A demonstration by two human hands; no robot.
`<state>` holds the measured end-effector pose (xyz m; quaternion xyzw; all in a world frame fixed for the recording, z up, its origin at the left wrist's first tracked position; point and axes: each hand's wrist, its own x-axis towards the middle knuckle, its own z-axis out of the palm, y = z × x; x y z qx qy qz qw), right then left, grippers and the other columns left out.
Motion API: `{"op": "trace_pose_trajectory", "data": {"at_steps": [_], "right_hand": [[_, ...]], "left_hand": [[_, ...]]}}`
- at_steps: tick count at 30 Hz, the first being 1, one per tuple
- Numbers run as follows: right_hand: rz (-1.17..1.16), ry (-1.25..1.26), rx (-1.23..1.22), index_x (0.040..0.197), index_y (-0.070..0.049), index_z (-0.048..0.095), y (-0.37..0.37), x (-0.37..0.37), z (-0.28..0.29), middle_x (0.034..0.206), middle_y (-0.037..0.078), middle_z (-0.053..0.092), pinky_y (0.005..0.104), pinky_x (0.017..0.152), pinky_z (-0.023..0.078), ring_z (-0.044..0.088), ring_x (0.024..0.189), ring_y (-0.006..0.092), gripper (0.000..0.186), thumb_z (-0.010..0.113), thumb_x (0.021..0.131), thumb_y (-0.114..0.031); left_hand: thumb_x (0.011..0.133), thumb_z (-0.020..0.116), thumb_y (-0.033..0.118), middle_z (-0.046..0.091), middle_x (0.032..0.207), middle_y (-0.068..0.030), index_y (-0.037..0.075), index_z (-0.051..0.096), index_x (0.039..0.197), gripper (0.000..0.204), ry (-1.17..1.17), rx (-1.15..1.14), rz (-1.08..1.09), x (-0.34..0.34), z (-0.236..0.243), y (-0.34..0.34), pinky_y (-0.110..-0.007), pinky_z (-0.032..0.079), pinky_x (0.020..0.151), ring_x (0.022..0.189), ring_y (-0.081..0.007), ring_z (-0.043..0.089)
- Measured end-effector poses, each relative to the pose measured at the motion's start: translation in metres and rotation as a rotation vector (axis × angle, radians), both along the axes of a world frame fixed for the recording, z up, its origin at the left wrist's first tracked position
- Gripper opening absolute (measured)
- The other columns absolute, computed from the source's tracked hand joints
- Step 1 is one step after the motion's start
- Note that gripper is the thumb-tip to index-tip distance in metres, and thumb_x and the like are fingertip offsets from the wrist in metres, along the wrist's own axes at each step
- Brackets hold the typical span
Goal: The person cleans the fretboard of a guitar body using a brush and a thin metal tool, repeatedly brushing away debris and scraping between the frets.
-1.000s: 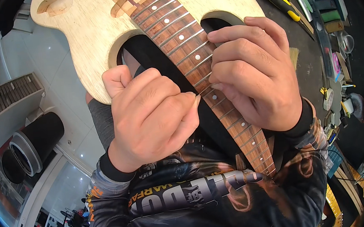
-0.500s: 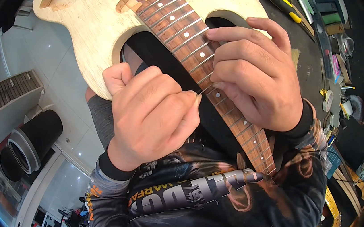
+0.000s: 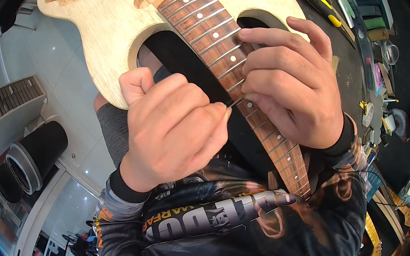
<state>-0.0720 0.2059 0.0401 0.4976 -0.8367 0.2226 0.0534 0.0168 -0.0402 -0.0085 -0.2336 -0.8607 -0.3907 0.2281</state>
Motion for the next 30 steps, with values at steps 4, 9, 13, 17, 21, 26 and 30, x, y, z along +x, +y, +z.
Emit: {"op": "trace_pose_trajectory", "data": {"at_steps": [4,9,13,17,21,26,30], "right_hand": [[0.011,0.003,0.0,0.103,-0.015,0.077,0.005,0.003,0.002,0.112,0.001,0.078,0.0573,0.13,0.038,0.079,0.136,0.0332,0.024,0.089,0.084,-0.008],[-0.011,0.024,0.024,0.103,-0.015,0.077,-0.004,0.004,0.001,0.112,0.001,0.078,0.0559,0.126,0.039,0.079,0.136,0.0326,0.025,0.089,0.082,-0.008],[-0.006,0.025,0.015,0.102,-0.015,0.077,-0.004,0.003,-0.001,0.111,0.001,0.078,0.0539,0.122,0.041,0.08,0.134,0.0323,0.023,0.088,0.083,-0.009],[0.013,0.021,0.015,0.103,-0.015,0.077,0.001,0.005,0.003,0.111,0.001,0.077,0.0531,0.121,0.041,0.08,0.132,0.0324,0.022,0.088,0.084,-0.01],[0.005,0.035,0.0,0.103,-0.014,0.077,-0.004,0.006,0.0,0.113,0.001,0.078,0.0527,0.12,0.042,0.081,0.13,0.0329,0.02,0.088,0.087,-0.012],[0.04,-0.015,-0.026,0.114,-0.012,0.08,-0.004,-0.013,0.007,0.121,0.005,0.081,0.0501,0.118,0.046,0.079,0.13,0.0344,0.027,0.087,0.09,-0.006],[-0.163,-0.1,-0.247,0.14,0.001,0.076,0.034,-0.029,0.01,0.146,0.021,0.075,0.0438,0.117,0.054,0.072,0.138,0.0368,0.046,0.083,0.095,0.01]], "left_hand": [[0.072,0.096,0.0,0.067,0.08,-0.0014,0.008,0.08,0.096,0.03,-0.009,0.014,-0.042,0.001,0.002,0.002,-0.044,0.031,0.079,0.067,-0.023,0.058],[0.072,0.096,0.0,0.067,0.08,-0.0013,0.009,0.08,0.096,0.03,-0.004,-0.008,0.002,0.001,0.002,-0.002,-0.044,0.031,0.08,0.067,-0.0228,0.058],[0.071,0.095,0.0,0.067,0.08,-0.0014,0.009,0.08,0.095,0.029,-0.003,-0.027,0.025,0.003,0.001,-0.003,-0.044,0.031,0.08,0.067,-0.0226,0.058],[0.07,0.095,-0.001,0.066,0.079,-0.0013,0.009,0.079,0.094,0.03,-0.011,0.012,-0.019,0.005,0.003,0.001,-0.044,0.031,0.079,0.066,-0.0225,0.057],[0.07,0.094,-0.002,0.066,0.078,-0.0019,0.007,0.078,0.094,0.031,-0.006,-0.007,-0.006,0.003,0.004,-0.002,-0.044,0.031,0.08,0.066,-0.0224,0.057],[0.073,0.091,-0.006,0.065,0.078,-0.0029,0.006,0.077,0.095,0.028,-0.015,0.004,0.014,-0.002,0.007,-0.008,-0.044,0.032,0.082,0.066,-0.0216,0.055],[0.081,0.087,-0.008,0.069,0.08,-0.0025,0.005,0.078,0.099,0.024,-0.048,0.075,0.075,-0.01,0.011,-0.011,-0.043,0.037,0.088,0.07,-0.0199,0.059]]}}
